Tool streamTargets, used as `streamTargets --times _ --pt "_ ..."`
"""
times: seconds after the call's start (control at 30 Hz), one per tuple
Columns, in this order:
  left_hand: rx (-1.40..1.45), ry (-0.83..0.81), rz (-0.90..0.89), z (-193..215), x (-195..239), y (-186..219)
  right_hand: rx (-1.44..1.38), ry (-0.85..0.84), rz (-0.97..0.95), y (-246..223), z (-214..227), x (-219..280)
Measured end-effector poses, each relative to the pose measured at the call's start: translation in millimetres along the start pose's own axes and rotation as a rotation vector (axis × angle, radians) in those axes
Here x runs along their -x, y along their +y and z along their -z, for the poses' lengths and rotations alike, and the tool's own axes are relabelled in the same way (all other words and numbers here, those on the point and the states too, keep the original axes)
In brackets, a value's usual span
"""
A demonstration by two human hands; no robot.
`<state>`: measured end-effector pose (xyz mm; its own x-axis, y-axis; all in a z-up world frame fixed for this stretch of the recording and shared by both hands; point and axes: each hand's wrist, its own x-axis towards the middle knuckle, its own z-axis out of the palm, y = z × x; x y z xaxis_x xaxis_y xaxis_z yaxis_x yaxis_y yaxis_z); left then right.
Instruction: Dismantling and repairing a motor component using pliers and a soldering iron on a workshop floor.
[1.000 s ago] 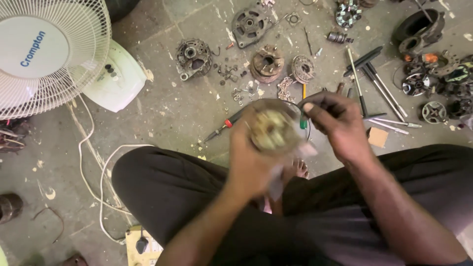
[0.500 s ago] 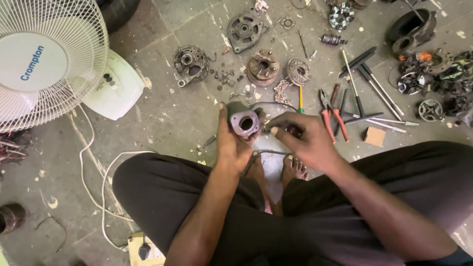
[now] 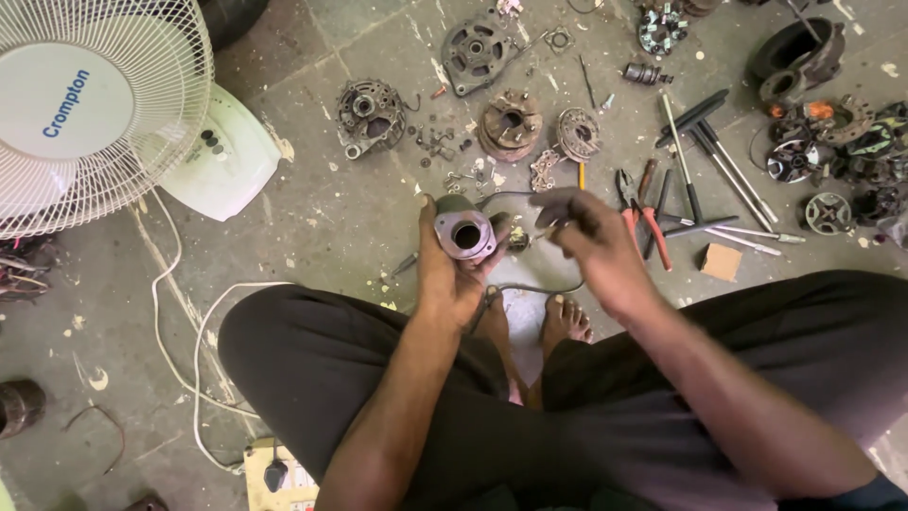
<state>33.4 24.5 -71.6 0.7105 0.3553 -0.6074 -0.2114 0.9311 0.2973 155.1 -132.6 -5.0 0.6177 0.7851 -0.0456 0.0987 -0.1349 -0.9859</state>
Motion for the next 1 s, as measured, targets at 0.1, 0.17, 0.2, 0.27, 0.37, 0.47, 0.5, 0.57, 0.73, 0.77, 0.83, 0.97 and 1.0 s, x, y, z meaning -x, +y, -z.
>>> streamTargets --times 0.1,0.17,0.2,0.27,0.37,0.47,0.5,0.57,0.73,0.77,0.83,0.97,1.0 --pt "-0.025 -0.067 -0.018 4.8 -1.8 -0.6 -0.228 0.109 -0.216 8.8 8.2 -4.8" --pt "-0.065 -0.055 -0.069 4.9 -1.7 -2.0 -0.241 0.076 -0.284 7.5 8.0 -2.8" --pt "-0.106 -0.042 -0.120 5.5 -1.2 -2.2 -0.257 0.042 -0.353 7.0 7.2 -1.8" --pt "-0.134 -0.050 -0.141 2.6 1.8 -2.2 -0.038 -0.037 -0.234 -9.8 0.2 0.9" --pt "-0.182 -0.057 -0.156 1.9 2.1 -4.7 0.253 -0.146 -0.018 -29.1 -8.0 4.1" --pt "-0.214 -0.028 -0.157 6.4 -0.8 -6.9 0.351 -0.236 0.049 -28.2 -13.9 4.4" --pt "-0.228 -0.006 -0.160 8.4 -2.5 -7.8 0.379 -0.289 0.019 -24.8 -15.2 4.3" --pt "-0.232 0.022 -0.180 4.0 0.2 -8.2 0.422 -0.314 0.143 -14.1 -17.7 5.4" --pt "-0.266 -0.101 -0.333 -7.3 9.7 -10.9 0.357 -0.440 -0.189 18.8 -24.8 7.6" --pt "-0.277 -0.081 -0.344 -12.1 13.4 -10.0 0.023 -0.452 -0.226 32.2 -24.4 9.9" --pt "-0.287 -0.058 -0.363 -14.9 17.8 -6.4 -0.312 -0.465 -0.253 42.4 -27.3 10.7" --pt "-0.341 -0.224 -0.337 -17.5 25.4 -3.1 -0.764 -0.376 -0.438 25.8 -31.8 12.8" --pt "-0.357 -0.216 -0.329 -20.6 28.8 -1.6 -0.812 -0.346 -0.459 20.2 -32.4 12.8"
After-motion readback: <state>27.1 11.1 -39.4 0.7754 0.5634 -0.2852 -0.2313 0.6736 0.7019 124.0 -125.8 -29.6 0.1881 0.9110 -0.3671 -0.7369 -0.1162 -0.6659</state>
